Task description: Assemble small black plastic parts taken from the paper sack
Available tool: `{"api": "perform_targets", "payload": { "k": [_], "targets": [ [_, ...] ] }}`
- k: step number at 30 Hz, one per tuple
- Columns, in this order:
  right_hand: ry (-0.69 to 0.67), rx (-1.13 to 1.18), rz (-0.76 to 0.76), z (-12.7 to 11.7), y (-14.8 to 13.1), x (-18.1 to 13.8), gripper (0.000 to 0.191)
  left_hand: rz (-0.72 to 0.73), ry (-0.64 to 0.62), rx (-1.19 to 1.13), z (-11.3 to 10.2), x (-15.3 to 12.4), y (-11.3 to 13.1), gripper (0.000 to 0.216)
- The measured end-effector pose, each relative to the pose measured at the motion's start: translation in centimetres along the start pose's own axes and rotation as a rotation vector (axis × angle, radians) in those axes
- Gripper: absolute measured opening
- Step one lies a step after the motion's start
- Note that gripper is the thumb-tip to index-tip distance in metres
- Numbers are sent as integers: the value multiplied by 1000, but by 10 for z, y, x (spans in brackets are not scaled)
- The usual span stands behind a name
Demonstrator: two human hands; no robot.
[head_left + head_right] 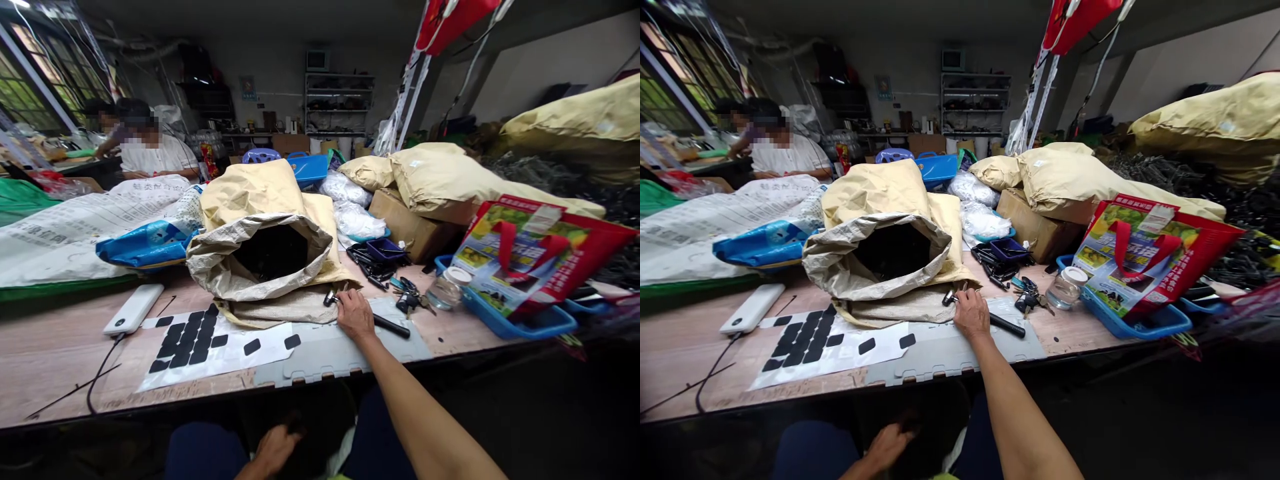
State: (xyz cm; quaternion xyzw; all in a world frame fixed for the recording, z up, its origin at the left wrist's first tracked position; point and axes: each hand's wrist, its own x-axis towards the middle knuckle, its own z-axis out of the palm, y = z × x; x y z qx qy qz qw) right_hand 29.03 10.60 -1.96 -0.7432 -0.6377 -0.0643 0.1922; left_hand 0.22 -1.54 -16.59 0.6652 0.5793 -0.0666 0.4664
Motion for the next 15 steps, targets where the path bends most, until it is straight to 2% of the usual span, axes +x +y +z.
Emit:
{"api": "perform_targets", "payload": {
  "k": [2, 5, 6, 8, 10, 12, 13, 15],
  "targets": [
    [4, 1, 0, 0, 0, 0, 20, -17, -54, -29, -1, 9, -5, 34],
    [21, 2, -5, 0, 0, 0, 20, -4, -78, 40, -7, 5, 1, 33],
    [26, 1, -7, 1, 0, 0, 19, 37, -87, 70, -12, -1, 7, 33],
    [34, -2, -10, 2, 1, -1, 19, 209, -164, 94, -31, -17, 28, 36],
    [39, -1, -12, 3, 1, -1, 19, 434, -363, 38, -64, -37, 59, 42],
    [43, 2, -15, 3, 2, -1, 19, 544, -592, -99, -109, -52, 95, 47],
    [45, 3, -15, 3, 2, -1, 19, 568, -629, -184, -134, -55, 115, 49],
    [45, 2, -17, 3, 2, -1, 19, 654, -504, -290, -184, -48, 151, 48]
  ]
}}
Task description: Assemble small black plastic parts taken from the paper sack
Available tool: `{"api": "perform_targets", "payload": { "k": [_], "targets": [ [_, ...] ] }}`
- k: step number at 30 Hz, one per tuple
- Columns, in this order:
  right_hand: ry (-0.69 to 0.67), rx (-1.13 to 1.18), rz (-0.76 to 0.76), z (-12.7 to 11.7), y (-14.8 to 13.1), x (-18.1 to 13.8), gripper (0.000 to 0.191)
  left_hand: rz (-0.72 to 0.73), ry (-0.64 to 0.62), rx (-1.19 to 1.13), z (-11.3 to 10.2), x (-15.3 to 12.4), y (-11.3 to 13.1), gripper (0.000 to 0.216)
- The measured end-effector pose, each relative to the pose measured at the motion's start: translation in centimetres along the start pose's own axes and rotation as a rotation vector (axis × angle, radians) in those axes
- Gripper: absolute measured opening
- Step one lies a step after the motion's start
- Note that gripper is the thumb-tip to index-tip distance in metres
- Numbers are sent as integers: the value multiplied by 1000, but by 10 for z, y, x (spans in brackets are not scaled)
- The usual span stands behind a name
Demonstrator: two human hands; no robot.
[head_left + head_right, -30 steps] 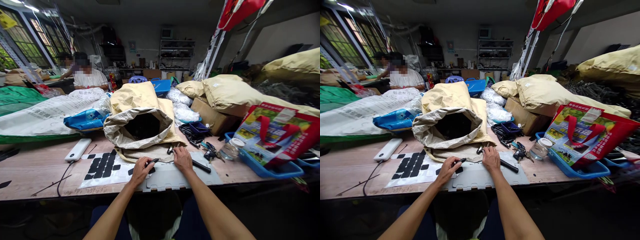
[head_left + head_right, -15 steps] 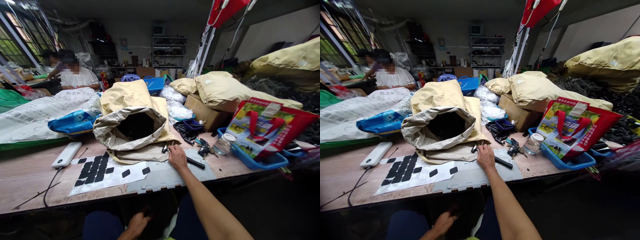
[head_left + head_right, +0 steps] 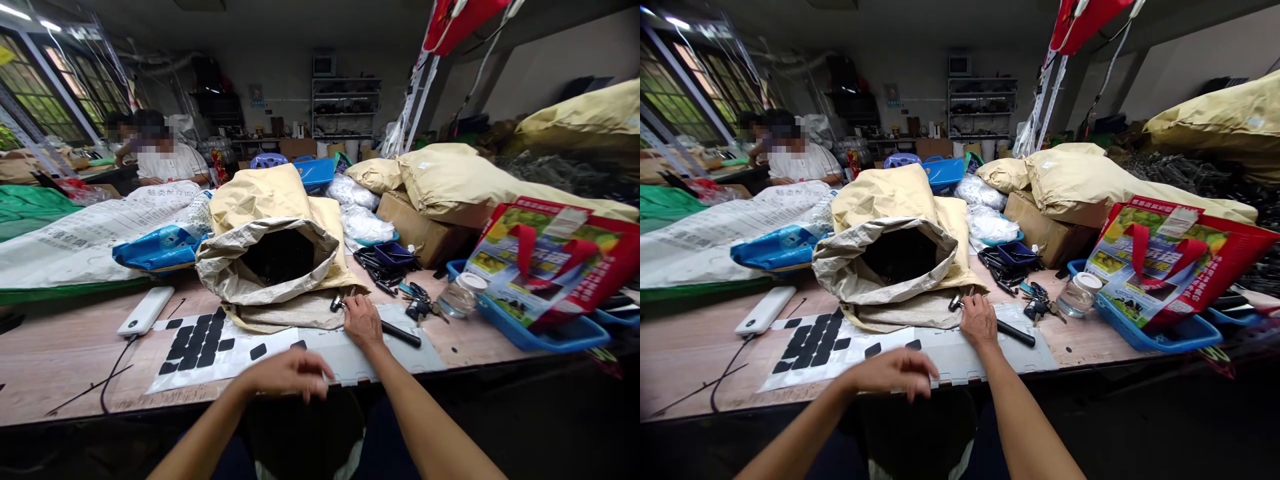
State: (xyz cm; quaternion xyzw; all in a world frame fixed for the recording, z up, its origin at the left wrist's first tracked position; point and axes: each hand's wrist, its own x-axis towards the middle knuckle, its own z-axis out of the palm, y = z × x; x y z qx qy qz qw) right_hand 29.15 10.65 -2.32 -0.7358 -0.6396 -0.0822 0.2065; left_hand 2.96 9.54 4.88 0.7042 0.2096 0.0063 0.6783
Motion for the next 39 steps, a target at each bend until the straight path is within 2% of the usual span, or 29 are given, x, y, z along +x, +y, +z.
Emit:
{"api": "perform_targets", "payload": {
  "k": [2, 4, 6, 7, 8, 10, 13, 16, 19, 21, 22, 24, 26, 29, 33, 39],
  "targets": [
    [-2, 0, -3, 0, 0, 0, 20, 104, 290, 142, -48, 21, 29, 43],
    [-3, 7, -4, 0, 1, 0, 20, 141, 662, 391, -96, 49, 42, 35],
    [-2, 21, -1, 0, 2, 0, 19, 58, 943, 630, -137, 79, 43, 30],
    [-3, 26, 1, 0, 2, 0, 19, -4, 1030, 727, -153, 92, 40, 31],
    [-5, 30, 3, 0, 3, 0, 19, -62, 1076, 810, -166, 104, 37, 32],
    [-13, 30, 5, 0, 3, 0, 19, -136, 1089, 948, -183, 124, 30, 34],
    [-24, 22, 7, -1, 3, 0, 20, -188, 1043, 1102, -193, 139, 24, 28],
    [-23, 12, 9, -2, 3, 0, 20, -203, 1055, 1121, -190, 135, 24, 22],
    [-19, 3, 5, -2, 2, -1, 20, -118, 1155, 1040, -171, 111, 23, 23],
    [-18, 1, 4, -2, 2, -1, 21, -6, 1193, 977, -145, 86, 15, 23],
    [-19, 2, 3, -2, 1, -1, 21, 55, 1169, 947, -129, 73, 9, 23],
    [-26, 2, 4, -2, 0, 0, 21, 141, 1045, 881, -94, 50, -8, 23],
    [-29, -2, 9, -2, 0, 0, 20, 155, 931, 816, -62, 34, -28, 22],
    [-22, -4, 3, 0, 1, -1, 20, 107, 911, 748, -33, 28, -57, 20],
    [-30, 6, -13, 4, 4, 0, 23, 71, 940, 723, -28, 33, -73, 21],
    [-25, 36, 10, -11, -4, 2, 23, 36, 947, 685, -33, 35, -72, 19]
  ]
}}
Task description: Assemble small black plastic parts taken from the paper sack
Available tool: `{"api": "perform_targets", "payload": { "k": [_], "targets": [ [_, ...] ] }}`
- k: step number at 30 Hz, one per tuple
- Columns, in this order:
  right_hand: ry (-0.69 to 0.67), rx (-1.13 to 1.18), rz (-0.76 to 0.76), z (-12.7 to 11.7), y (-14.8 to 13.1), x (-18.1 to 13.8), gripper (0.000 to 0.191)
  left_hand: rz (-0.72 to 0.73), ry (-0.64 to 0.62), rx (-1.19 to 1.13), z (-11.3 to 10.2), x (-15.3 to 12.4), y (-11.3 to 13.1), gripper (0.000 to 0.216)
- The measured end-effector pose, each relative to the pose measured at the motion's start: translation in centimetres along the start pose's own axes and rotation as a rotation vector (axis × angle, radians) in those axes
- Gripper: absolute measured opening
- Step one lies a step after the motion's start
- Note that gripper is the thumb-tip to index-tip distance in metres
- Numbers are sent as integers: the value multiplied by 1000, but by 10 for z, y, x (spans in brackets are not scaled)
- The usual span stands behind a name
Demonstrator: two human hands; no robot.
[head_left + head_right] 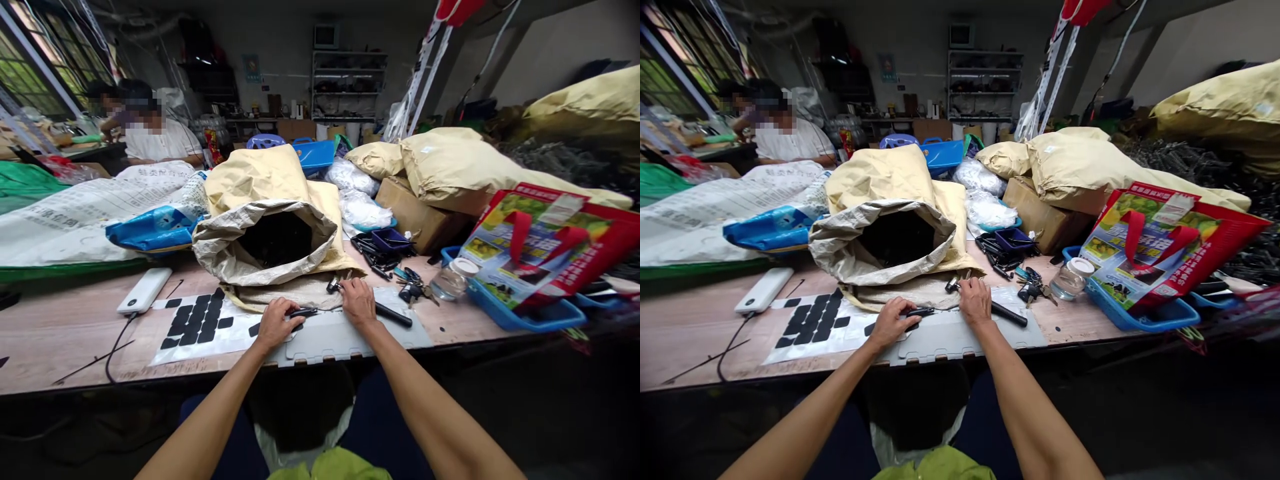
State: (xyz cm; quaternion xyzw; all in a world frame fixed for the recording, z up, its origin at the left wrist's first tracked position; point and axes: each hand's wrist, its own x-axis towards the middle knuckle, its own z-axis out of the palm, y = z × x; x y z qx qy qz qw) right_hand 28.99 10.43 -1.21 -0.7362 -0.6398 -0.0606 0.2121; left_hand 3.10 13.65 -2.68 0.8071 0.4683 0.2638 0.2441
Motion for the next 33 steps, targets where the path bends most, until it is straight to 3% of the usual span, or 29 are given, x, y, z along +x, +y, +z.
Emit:
{"api": "perform_targets", "payload": {
  "k": [4, 9, 17, 21, 25, 30, 33],
  "targets": [
    [100, 200, 4, -17, -24, -13, 29, -7, 9, -22, 0, 0, -1, 18],
    [-7, 479, -59, -20, -59, -38, 31, -45, 23, -62, 2, 1, -1, 19],
    [-17, 372, -168, -24, -95, -51, 33, -57, 32, -44, 5, 2, -2, 14],
    [-66, 332, -144, -27, -94, -53, 30, -64, 55, -34, 6, 1, 0, 14],
    [18, 365, -100, -29, -86, -54, 33, -56, 75, -69, 6, 0, 1, 16],
    [-30, 361, -100, -24, -78, -56, 31, -59, 70, -59, 6, 0, 1, 14],
    [31, 356, -67, -24, -69, -44, 32, -45, 68, -42, 4, 0, 2, 15]
  ]
}}
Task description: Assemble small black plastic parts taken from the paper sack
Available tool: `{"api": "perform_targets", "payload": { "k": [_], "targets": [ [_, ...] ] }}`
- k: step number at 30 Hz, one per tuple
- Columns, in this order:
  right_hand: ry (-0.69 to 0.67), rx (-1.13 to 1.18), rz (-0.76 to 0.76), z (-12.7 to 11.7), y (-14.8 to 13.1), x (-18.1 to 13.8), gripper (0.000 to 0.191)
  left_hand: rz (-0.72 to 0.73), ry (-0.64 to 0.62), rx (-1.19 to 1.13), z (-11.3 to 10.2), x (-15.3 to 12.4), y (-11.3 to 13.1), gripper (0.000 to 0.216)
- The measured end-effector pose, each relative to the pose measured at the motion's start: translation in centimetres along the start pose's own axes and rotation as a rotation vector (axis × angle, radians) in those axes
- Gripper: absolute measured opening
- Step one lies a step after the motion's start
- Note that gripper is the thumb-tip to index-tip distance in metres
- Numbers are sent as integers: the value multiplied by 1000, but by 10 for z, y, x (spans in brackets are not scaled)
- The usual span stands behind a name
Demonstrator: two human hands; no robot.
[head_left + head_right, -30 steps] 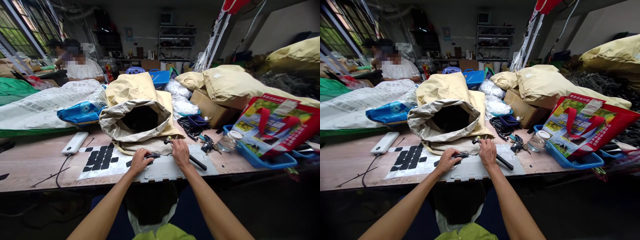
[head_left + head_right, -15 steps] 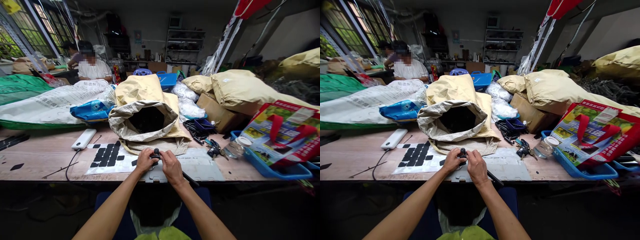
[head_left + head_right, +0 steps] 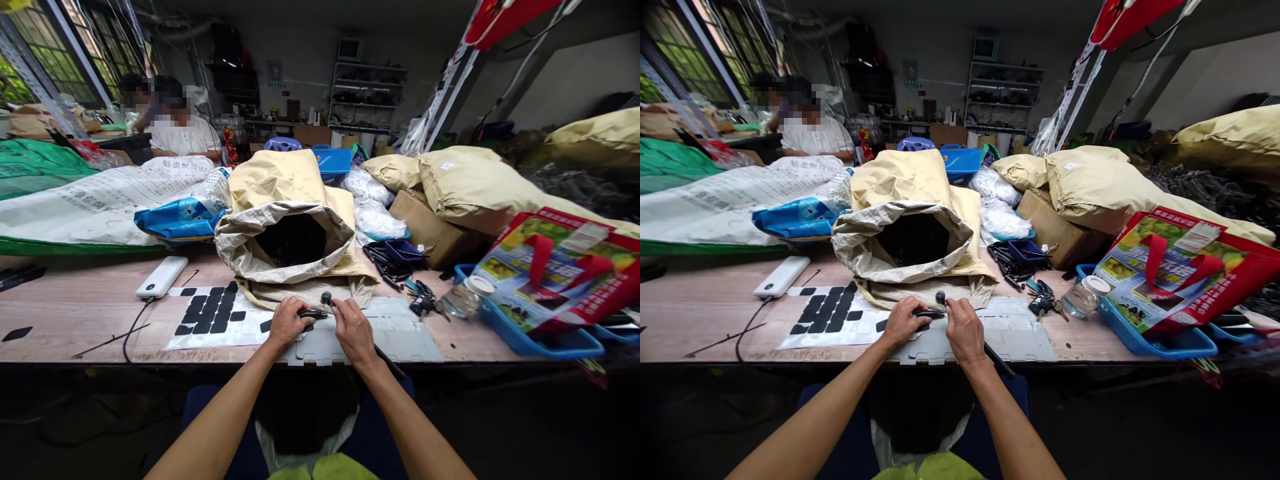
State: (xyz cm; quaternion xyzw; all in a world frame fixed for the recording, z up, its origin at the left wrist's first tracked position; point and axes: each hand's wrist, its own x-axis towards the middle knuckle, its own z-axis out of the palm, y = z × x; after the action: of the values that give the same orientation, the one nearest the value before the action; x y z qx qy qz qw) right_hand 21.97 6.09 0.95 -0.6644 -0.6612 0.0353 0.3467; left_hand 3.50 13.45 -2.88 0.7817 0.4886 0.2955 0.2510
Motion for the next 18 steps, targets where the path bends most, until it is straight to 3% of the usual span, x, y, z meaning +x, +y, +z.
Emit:
{"api": "perform_targets", "payload": {
  "k": [4, 8, 13, 18],
  "targets": [
    [47, -128, 14, -8, 25, 31, 29, 30, -7, 31, -2, -1, 1, 17],
    [-57, -295, 47, -10, 61, 50, 24, 48, -15, 64, -1, -1, 0, 19],
    [-70, -331, 22, 0, 90, 41, 25, 55, -26, 79, 1, 0, -3, 17],
    [-39, -341, 47, 7, 90, 36, 23, 73, -30, 60, 0, 0, -5, 19]
  ]
}}
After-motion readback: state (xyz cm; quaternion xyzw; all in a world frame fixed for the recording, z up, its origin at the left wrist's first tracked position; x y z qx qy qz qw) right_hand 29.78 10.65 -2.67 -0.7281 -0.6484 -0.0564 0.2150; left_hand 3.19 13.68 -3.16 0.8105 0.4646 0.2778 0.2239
